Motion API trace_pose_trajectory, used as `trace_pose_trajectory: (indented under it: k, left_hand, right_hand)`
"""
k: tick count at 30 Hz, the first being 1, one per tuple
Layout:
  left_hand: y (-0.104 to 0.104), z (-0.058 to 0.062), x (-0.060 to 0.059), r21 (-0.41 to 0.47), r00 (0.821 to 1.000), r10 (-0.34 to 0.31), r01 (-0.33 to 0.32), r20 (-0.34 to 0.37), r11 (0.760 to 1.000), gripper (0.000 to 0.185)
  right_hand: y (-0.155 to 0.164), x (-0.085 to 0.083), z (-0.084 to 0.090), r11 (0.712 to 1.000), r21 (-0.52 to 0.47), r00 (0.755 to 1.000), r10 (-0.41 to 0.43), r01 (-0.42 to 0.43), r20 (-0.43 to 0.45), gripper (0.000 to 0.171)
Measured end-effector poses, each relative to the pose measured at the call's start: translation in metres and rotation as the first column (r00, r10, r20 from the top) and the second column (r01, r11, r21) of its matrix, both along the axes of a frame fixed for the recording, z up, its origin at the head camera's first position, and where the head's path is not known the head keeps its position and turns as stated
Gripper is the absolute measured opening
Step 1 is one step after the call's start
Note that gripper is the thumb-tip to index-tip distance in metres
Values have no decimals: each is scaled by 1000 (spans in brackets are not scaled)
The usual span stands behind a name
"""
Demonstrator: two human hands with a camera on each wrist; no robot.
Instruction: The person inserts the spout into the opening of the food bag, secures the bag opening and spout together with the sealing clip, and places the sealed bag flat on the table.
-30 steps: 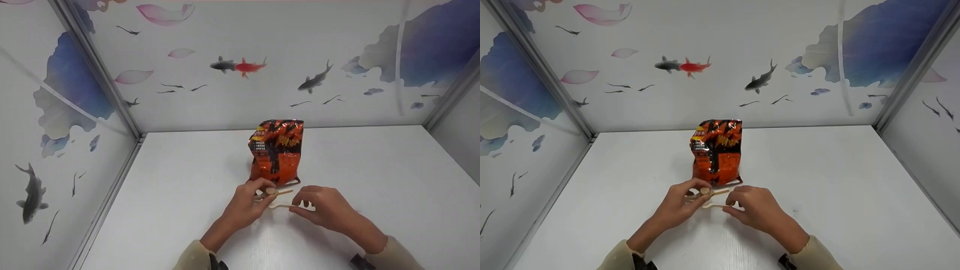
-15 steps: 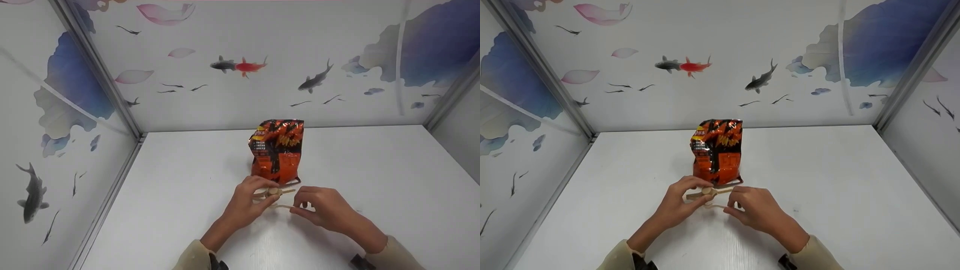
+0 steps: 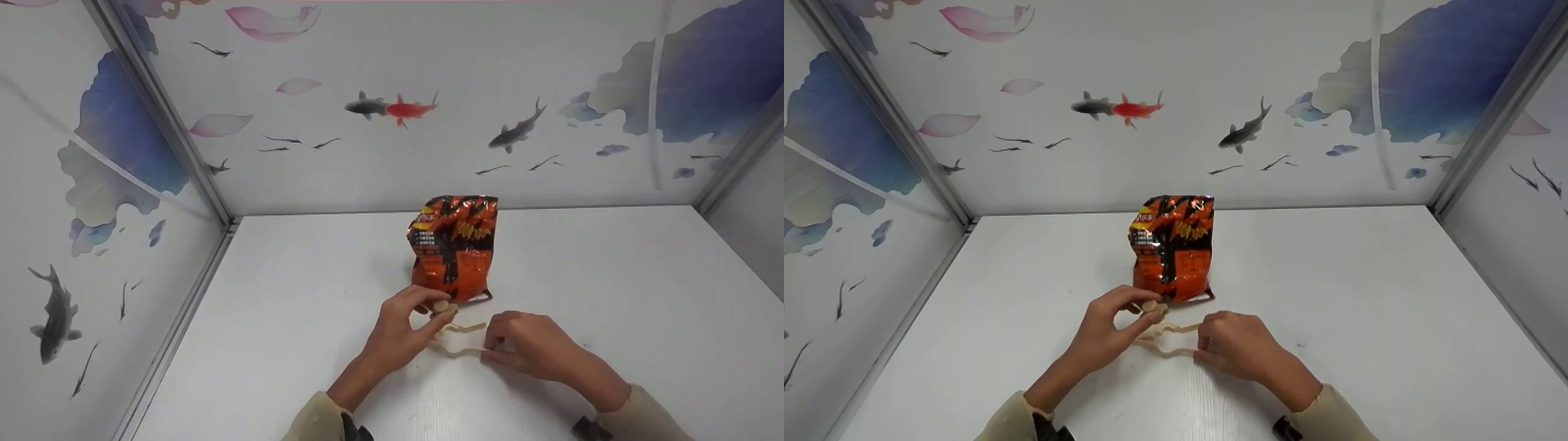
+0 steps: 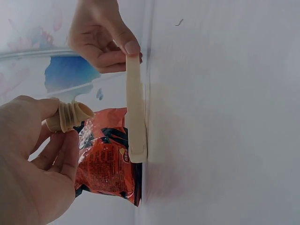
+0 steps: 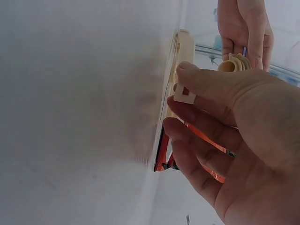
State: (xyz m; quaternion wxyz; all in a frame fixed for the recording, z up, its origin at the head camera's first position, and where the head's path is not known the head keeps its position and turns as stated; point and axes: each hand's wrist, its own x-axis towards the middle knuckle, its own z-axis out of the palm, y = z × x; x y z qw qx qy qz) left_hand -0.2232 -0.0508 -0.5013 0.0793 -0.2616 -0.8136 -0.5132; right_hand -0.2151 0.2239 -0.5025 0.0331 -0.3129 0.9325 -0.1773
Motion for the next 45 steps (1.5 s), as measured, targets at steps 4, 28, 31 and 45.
trace_pose_trajectory:
  k: [4, 28, 31, 45]
  left_hand:
    - [0, 2, -1, -3, 1000, 20, -20, 3, 1000, 30]
    - [0, 3, -5, -4, 999, 51, -51, 0, 999, 32]
    - [-1, 0, -6, -7, 998, 59, -59, -5, 998, 32]
    - [-4, -3, -17, 41, 992, 123, -122, -22, 992, 33]
  right_hand:
    - [1, -1, 1, 1000, 15, 1000, -4, 3, 29, 9]
    - [3, -3, 4, 999, -6, 999, -31, 32, 32, 11]
    - [2, -4, 6, 999, -23, 999, -37, 37, 0, 8]
    - [-2, -22, 28, 981, -186, 979, -94, 59, -183, 11]
